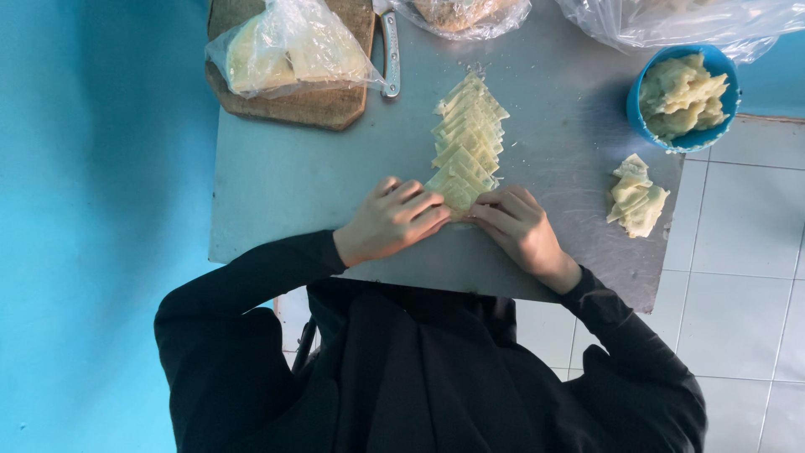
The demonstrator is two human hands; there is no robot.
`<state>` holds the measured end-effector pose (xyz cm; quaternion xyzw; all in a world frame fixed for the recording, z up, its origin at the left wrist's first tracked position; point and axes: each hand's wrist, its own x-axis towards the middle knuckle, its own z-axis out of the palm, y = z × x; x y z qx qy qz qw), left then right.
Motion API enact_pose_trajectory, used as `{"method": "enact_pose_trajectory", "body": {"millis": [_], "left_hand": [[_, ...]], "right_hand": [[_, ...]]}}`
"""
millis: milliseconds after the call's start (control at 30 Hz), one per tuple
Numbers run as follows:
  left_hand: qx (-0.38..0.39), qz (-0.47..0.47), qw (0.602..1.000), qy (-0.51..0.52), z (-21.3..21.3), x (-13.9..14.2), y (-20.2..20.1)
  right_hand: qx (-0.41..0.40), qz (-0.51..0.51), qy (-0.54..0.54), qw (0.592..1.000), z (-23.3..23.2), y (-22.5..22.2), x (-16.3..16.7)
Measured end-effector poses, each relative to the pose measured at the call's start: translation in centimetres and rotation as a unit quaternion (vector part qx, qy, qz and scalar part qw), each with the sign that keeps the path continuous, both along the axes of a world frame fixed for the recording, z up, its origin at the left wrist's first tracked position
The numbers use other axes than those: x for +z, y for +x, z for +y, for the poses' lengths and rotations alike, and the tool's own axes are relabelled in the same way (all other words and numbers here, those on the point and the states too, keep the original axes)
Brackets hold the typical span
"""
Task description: The person stacks thin dough wrappers in an overlapping diamond pattern on a metal table, spooning filling from a blue bowl onto the stacked wrappers, then folds the wrappers over the filling by hand to form a filled pastry.
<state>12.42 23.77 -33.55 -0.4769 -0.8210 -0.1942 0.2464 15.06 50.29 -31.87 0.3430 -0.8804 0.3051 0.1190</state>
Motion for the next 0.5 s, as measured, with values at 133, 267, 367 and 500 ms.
{"method": "enact_pose_trajectory", "body": {"millis": [133,267,367,500], "left_hand": [[0.016,0.011,1.000,-0.007,0.01,0.04,0.37],[0.031,-0.002,1.000,-0.002,0.06,-0.12,0.73],[0.032,-0.006,0.999,-0.002,0.06,-0.34,0.76],[0.027,0.004,1.000,-0.007,0.15,-0.55,0.62]], "right_hand": [[0.014,0.040,0.037,0.998,-0.02,0.40,0.89],[0.013,0.051,0.047,0.998,-0.06,0.49,1.00],[0.021,0.040,0.054,0.998,0.16,0.31,0.71],[0.026,0.038,0.056,0.997,0.35,0.29,0.34]]}}
